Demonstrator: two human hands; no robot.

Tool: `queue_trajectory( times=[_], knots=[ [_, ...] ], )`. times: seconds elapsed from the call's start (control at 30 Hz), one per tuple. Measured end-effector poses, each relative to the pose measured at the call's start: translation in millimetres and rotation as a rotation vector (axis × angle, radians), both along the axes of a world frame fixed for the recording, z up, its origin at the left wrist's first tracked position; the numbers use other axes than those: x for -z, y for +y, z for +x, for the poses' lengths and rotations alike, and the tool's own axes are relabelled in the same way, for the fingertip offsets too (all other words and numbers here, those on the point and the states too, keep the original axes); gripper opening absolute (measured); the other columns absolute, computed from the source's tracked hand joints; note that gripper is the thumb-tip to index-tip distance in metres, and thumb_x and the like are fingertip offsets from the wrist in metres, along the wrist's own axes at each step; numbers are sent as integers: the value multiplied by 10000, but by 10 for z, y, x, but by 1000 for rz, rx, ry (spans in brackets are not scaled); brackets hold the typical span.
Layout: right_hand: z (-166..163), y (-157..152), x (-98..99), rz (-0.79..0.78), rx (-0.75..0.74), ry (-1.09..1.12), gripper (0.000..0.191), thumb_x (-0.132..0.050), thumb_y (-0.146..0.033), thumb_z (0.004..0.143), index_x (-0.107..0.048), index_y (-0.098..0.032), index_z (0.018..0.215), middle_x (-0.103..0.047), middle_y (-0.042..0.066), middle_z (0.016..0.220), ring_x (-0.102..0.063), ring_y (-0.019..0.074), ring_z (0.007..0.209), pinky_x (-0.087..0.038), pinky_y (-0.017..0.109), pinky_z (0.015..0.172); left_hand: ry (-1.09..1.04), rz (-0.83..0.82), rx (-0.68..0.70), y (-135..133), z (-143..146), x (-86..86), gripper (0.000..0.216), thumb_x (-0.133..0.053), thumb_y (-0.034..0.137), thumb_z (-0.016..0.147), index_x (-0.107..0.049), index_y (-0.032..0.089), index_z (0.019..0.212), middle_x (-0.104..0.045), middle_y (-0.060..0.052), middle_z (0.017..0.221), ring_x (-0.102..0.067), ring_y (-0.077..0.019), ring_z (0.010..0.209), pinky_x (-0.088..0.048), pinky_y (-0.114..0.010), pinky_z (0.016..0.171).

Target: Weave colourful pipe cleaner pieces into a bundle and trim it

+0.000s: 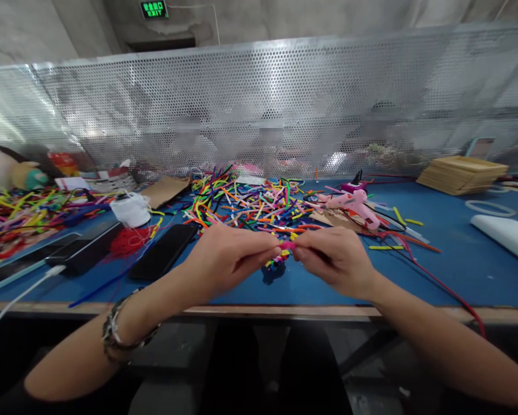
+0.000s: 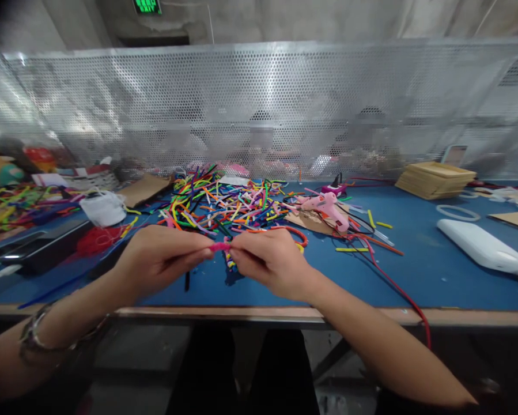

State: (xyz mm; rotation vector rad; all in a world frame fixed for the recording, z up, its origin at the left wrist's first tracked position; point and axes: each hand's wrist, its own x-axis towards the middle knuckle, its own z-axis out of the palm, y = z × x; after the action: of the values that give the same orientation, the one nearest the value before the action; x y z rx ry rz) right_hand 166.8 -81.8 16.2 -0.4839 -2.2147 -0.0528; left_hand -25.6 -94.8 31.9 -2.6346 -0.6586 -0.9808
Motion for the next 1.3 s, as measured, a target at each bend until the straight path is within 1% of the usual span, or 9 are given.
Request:
queue_trajectory(
  times=[0.17, 0.27, 0.37, 0.53, 0.63, 0.8, 0.97, 1.17, 1.3],
  knots=[
    [-104, -167, 145, -955, -527, 292, 296, -416, -324, 823, -393, -180, 565, -261, -88, 437, -205, 45, 357, -183, 180, 347, 104, 564, -17, 61, -49, -69, 230, -401, 178, 861, -596, 172, 738, -534, 54, 450, -438, -68, 401, -291, -203, 432],
    [-163, -239, 190, -1249, -754, 449, 336, -403, -396, 823, -325, -201, 560, -171, -113, 404, -137, 44, 315, -167, 183, 320, 158, 750, 35, 85, -56, -106, 148, -470, 117, 810, -594, 159, 740, -485, 66, 416, -386, -71, 378, -243, -230, 407],
    [-120, -233, 99, -956, -501, 336, 314, -348, -348, 865, -391, -188, 599, -233, -96, 435, -183, 47, 334, -194, 183, 335, 119, 424, 59, 111, -66, -105, 206, -441, 184, 838, -581, 162, 688, -485, 59, 445, -386, -62, 408, -256, -212, 422],
    [41, -66, -68, 406, 193, -105, 137, -452, -176, 836, -558, -166, 749, -530, -27, 549, -445, 78, 497, -319, 224, 493, 66, -590, 142, 116, -45, -72, 313, -385, 224, 842, -494, 131, 564, -398, 61, 470, -340, -38, 433, -275, -146, 425],
    [39, -14, -52, 778, 291, -287, 148, -426, -116, 837, -573, -135, 843, -597, 1, 626, -503, 106, 571, -357, 256, 567, -86, -953, 156, 110, 2, -36, 307, -376, 238, 814, -451, 133, 536, -369, 57, 476, -322, -43, 441, -261, -150, 416],
    [-90, -8, 16, 752, 331, -329, 250, -319, -100, 868, -565, -136, 834, -582, 18, 655, -489, 114, 599, -368, 239, 551, -330, -1398, 274, 118, 54, 46, 296, -398, 313, 789, -414, 154, 540, -218, 92, 411, -163, -46, 376, -149, -176, 354],
    [-161, 40, 20, 651, 304, -293, 325, -257, -105, 871, -548, -162, 741, -530, 21, 606, -453, 133, 585, -353, 231, 529, -436, -1497, 321, 114, 46, 70, 263, -435, 309, 774, -425, 156, 561, -216, 99, 409, -150, -46, 373, -142, -179, 356],
    [-127, 28, -4, 523, 260, -367, 291, -305, -96, 838, -550, -176, 703, -548, 4, 575, -445, 114, 505, -254, 244, 447, -323, -1288, 216, 119, -8, 80, 292, -414, 324, 799, -474, 140, 580, -284, 81, 429, -233, -46, 391, -205, -155, 363],
    [-109, -51, -40, 53, 135, -405, 247, -324, -141, 836, -545, -169, 728, -543, -7, 552, -429, 96, 470, -243, 227, 449, -113, -857, 200, 113, -61, 90, 269, -397, 215, 825, -524, 131, 604, -437, 53, 499, -381, -43, 461, -305, -140, 439]
  ],
)
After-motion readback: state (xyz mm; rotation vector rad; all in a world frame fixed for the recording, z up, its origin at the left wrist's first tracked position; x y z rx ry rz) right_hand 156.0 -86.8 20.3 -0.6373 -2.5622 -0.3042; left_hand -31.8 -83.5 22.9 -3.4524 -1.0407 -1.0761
